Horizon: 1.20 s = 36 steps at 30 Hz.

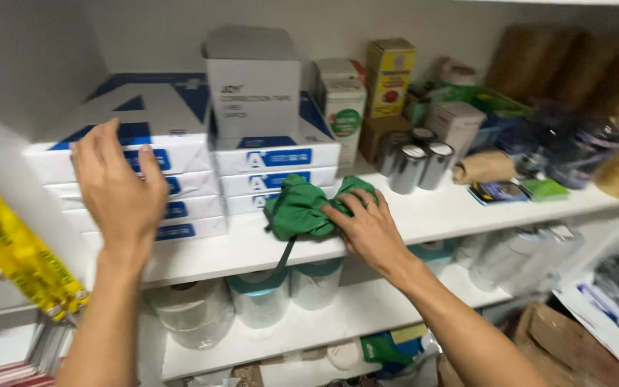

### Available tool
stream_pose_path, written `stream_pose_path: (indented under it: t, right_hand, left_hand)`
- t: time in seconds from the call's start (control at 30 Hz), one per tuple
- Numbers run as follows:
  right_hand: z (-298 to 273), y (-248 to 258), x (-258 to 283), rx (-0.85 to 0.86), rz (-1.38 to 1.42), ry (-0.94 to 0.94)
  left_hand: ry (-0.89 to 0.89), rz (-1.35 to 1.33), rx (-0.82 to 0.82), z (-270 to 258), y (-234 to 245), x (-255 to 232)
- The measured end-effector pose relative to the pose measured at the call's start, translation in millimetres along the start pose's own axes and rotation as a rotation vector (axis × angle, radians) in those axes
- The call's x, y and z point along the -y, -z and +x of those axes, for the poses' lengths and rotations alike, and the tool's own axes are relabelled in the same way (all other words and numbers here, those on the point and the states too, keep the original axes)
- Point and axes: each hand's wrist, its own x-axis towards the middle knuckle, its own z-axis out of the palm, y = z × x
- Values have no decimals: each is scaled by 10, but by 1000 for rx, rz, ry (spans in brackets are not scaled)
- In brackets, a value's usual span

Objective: The person organizes various stationary items on shelves, including boxes of paper, ink cartridges, and tape, by moving items between shelves and into boxes.

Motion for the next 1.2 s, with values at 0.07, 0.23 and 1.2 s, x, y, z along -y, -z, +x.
stream_pose_path:
  t: [0.07, 0.23, 1.2]
  right_hand:
    - [-213, -175, -196, 84, 25, -120]
    - [-676, -124, -583, 184, -38, -343]
    - [-1057, 695, -1018, -127, 553, -931]
  left_hand:
    - [-52, -58, -55, -148, -263, -555]
    - [-173, -452, 23, -508, -999, -1825]
    - [946, -1485, 836, -915, -1295, -3494]
